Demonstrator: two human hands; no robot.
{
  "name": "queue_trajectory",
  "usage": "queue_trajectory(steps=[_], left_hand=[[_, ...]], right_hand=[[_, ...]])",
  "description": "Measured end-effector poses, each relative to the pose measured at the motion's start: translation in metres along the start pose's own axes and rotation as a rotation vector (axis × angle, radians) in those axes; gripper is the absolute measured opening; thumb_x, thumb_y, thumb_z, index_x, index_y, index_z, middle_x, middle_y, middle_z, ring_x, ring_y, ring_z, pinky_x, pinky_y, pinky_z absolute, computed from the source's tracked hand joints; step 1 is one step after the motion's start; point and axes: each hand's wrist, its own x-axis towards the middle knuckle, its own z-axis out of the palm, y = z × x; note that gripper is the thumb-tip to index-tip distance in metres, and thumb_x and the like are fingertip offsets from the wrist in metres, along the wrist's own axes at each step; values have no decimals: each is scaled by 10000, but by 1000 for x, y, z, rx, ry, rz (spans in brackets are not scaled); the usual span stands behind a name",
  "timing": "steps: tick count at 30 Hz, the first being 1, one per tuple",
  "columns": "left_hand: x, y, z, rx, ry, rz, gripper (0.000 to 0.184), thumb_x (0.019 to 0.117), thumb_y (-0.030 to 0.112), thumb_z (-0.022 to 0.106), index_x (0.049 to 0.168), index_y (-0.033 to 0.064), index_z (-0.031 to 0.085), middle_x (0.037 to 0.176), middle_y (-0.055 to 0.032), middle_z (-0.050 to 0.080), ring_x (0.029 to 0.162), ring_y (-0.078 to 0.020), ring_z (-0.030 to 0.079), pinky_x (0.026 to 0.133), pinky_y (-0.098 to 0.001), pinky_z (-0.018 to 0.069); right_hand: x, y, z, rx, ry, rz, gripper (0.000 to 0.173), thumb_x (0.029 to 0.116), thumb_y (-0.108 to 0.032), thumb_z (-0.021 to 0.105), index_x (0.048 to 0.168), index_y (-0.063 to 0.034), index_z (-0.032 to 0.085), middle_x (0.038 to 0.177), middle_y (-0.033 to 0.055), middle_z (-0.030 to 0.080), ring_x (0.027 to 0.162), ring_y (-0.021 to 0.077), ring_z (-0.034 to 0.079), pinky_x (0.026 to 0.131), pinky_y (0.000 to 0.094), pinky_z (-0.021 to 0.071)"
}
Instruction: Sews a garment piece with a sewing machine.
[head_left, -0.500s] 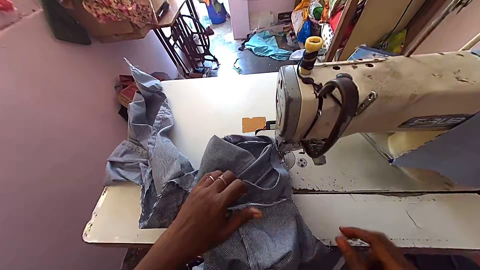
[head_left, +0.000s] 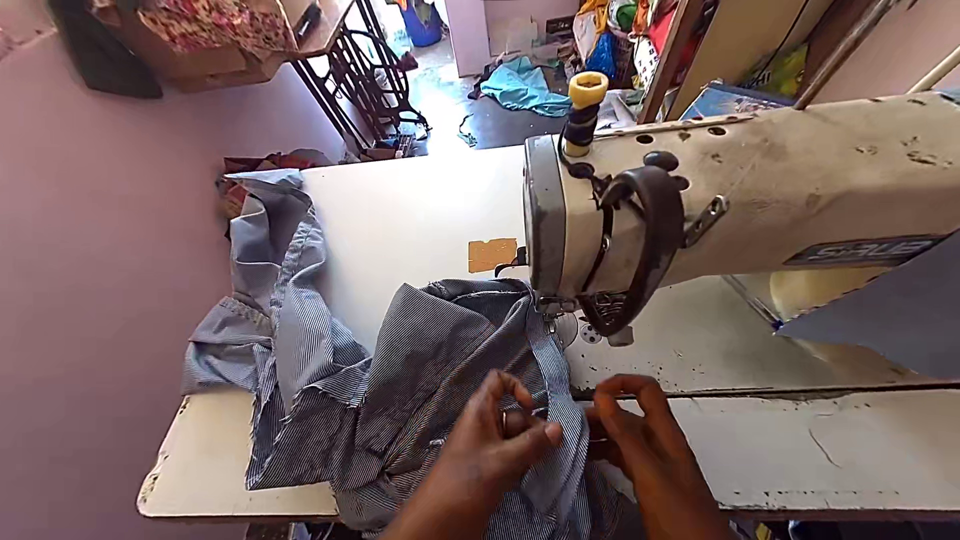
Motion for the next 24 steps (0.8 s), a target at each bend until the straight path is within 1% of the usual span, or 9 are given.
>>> queue_trajectory(steps=[2,4,7,9,11,13,16,18,24], left_hand=[[-2,-12,-6,174,-110,60,211,994,159,642,1124,102,486,738,31,654,617,-18,588,581,-186,473],[3,-13,-17,523,-75,296,177,1051,239,559,1165,105,555,795,32,663,663,-40,622,622,-217,531],[30,-4,-28,957,46,644,288,979,83,620,1266,104,625,1112,-34,671,845,-118,680,735,-314,603],[57,-7,-30,1081,73,800,328,874,-40,688,1181,73,721,1206,-144,656,938,-226,701,774,-396,611],[76,-16,-33,1144,130,946,226,852,-51,656,1003,71,771,1066,-111,745,977,-249,722,845,-387,591],[77,-21,-37,1160,186,986,206,892,-10,618,970,84,784,1024,-54,780,1015,-221,730,916,-345,562],[74,-28,-45,1161,174,1029,251,908,23,598,1032,99,803,1083,-42,780,1069,-205,715,977,-304,524],[74,-25,-46,1155,164,1047,236,921,40,601,1026,100,804,1063,-43,782,1059,-197,715,979,-284,513],[74,-8,-44,1074,121,1089,196,928,64,592,981,60,780,1020,-77,775,1089,-166,711,992,-259,511]], right_hand=[[12,-8,-1,268,-8,271,300,1001,-177,634,1238,-68,488,888,96,722,780,180,732,735,338,620],[16,-12,1,353,24,309,355,924,-10,702,1214,-44,498,875,124,728,765,192,736,727,319,622],[7,-20,17,373,55,248,372,900,60,690,1176,-46,465,869,100,729,695,176,736,613,293,626],[-4,-17,33,295,11,177,356,913,36,685,1167,-45,449,889,77,729,694,176,740,602,319,638],[-14,-8,37,104,-98,69,289,976,-54,658,1177,-12,454,892,69,740,734,179,758,631,338,654],[-20,11,28,-353,-61,-247,207,1009,-154,625,1121,19,608,904,39,738,773,109,721,675,270,607],[-7,46,8,-961,103,-644,278,1025,-294,566,1183,-146,740,1165,56,734,1058,227,678,848,386,523],[-4,55,5,-1111,112,-682,325,1048,-328,504,1235,-192,733,1280,20,711,1163,224,647,931,425,461],[-6,51,8,-1215,27,-735,286,1047,-178,478,1197,-190,721,1371,-25,675,1344,169,564,1102,457,374]])
